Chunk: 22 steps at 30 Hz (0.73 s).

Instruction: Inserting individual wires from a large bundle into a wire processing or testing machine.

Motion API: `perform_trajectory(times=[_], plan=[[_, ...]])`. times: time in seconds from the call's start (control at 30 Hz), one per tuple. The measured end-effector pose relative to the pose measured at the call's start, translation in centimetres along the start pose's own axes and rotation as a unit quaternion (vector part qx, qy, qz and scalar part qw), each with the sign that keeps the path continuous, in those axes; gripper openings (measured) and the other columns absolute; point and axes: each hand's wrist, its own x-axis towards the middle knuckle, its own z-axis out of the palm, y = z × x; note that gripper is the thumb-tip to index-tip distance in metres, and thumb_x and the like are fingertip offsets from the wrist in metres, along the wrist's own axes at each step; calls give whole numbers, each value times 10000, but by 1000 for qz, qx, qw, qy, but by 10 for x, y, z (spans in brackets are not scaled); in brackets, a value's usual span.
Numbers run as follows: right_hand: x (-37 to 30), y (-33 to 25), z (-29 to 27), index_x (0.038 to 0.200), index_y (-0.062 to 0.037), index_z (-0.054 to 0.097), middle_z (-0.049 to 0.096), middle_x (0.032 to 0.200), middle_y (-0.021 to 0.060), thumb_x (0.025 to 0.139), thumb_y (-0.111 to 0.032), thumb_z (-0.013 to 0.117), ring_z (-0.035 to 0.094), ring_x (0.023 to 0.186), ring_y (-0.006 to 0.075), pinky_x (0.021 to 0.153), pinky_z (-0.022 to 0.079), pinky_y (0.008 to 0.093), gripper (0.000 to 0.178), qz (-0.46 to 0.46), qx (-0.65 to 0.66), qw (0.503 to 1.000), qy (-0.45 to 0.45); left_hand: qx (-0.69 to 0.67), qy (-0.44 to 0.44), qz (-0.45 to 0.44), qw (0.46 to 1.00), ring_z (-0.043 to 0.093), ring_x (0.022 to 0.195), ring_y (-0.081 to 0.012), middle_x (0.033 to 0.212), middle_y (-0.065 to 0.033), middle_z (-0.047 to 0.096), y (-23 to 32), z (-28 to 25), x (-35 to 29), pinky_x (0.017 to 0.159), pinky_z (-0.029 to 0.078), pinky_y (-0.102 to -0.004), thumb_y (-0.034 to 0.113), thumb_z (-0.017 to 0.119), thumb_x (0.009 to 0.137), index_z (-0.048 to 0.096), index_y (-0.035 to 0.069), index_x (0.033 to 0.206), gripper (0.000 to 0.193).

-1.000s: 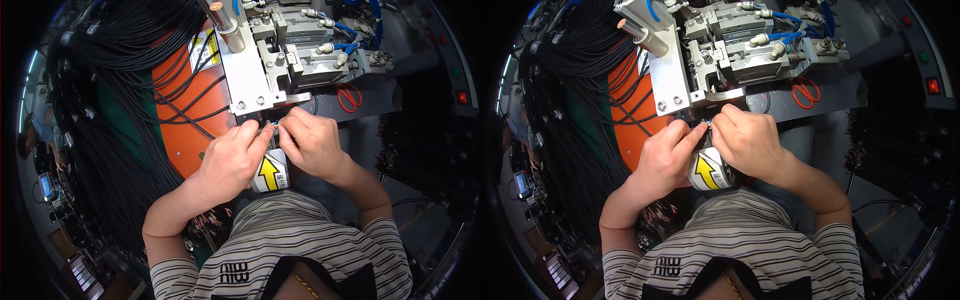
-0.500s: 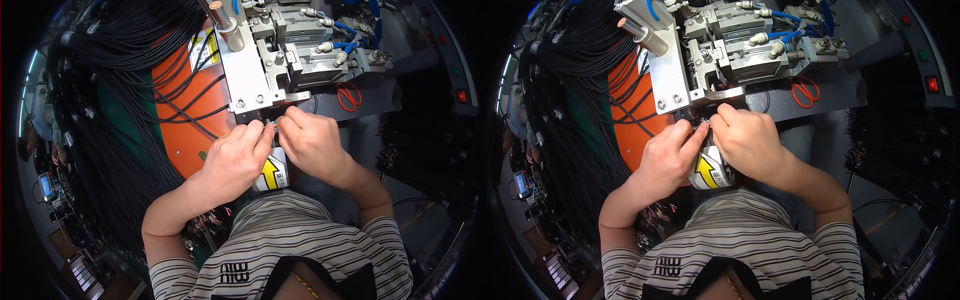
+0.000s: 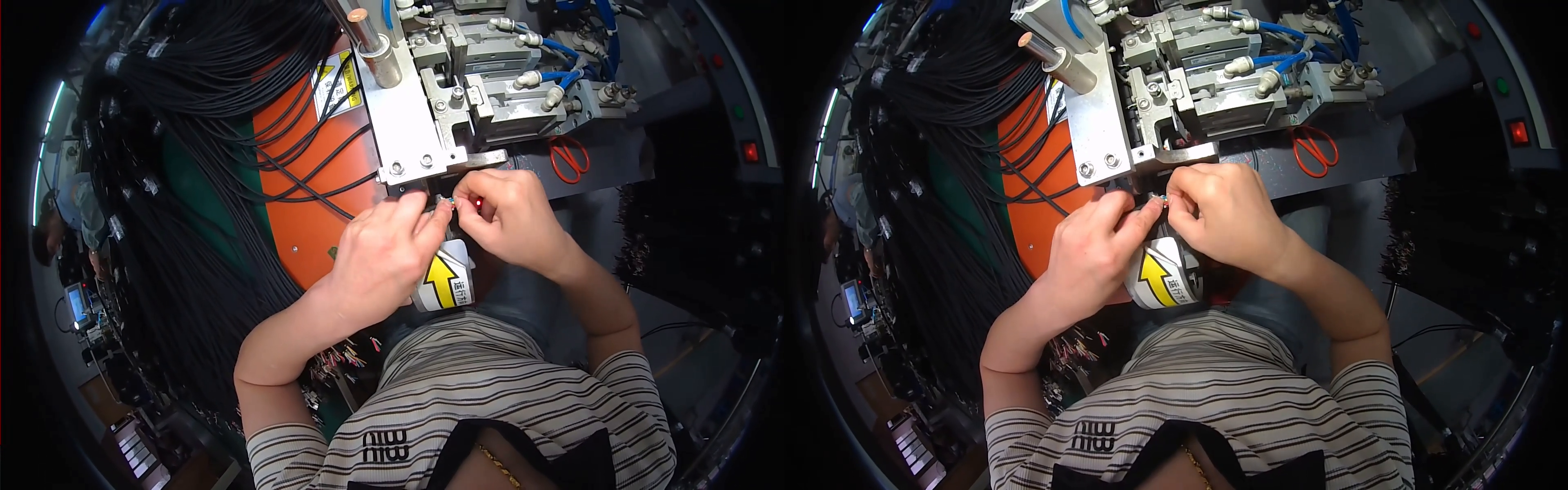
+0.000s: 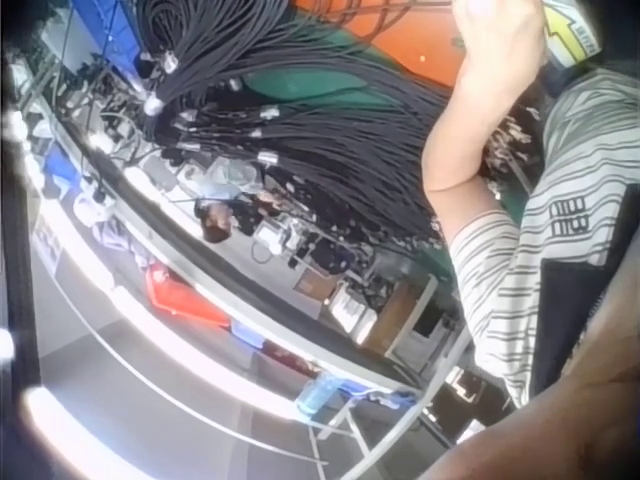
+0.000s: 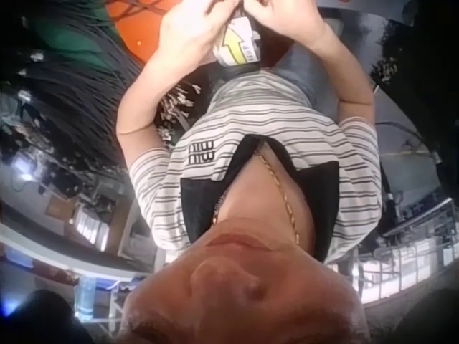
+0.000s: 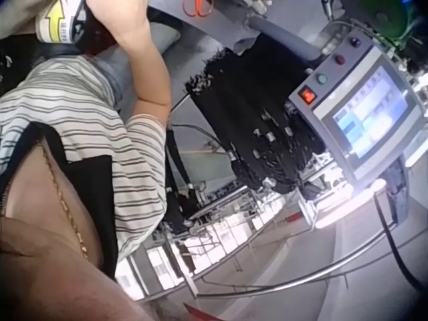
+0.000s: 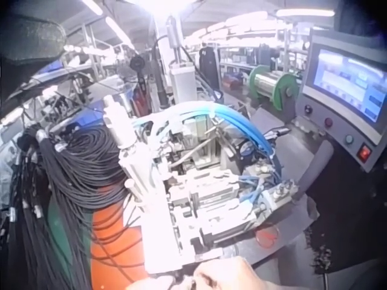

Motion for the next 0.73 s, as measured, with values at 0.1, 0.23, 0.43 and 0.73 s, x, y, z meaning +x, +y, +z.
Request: perform_trajectory(times=[0.1, 0.23, 0.43, 0.73], plan=[[-3, 0, 4, 790, 18, 627, 613, 645, 102, 790, -18, 655, 567, 480, 148, 467, 424, 273, 45, 26, 42, 999, 15, -116, 71, -60, 989, 615, 826, -257, 898, -101, 597, -12, 2, -11, 665, 516, -354, -18, 651, 709, 666, 5, 1004, 297], [-6, 1, 1, 813, 22, 637, 610, 637, 97, 830, -44, 657, 541, 471, 132, 464, 406, 268, 70, 44, 61, 997, 16, -109, 129, -50, 984, 601, 850, -299, 894, -121, 589, -23, 8, -25, 721, 502, -382, -71, 668, 675, 667, -9, 1007, 338], [-23, -8, -9, 899, 31, 668, 636, 692, 86, 883, -54, 638, 566, 510, 122, 472, 417, 255, 92, 30, 49, 998, 28, 83, 74, -76, 991, 559, 1014, -313, 1130, -149, 568, -21, 6, -28, 924, 409, -443, 35, 611, 773, 615, -34, 1134, 367], [-43, -83, -121, 1244, 7, 505, 587, 1058, 176, 1034, -341, 364, 587, 988, 255, 880, 495, 363, 431, -158, 24, 912, 379, -496, 652, -105, 563, 284, 1419, -400, 1465, -309, 357, 5, -166, 6, 1192, 138, -487, 716, 385, 870, 305, -104, 1444, 1004]])
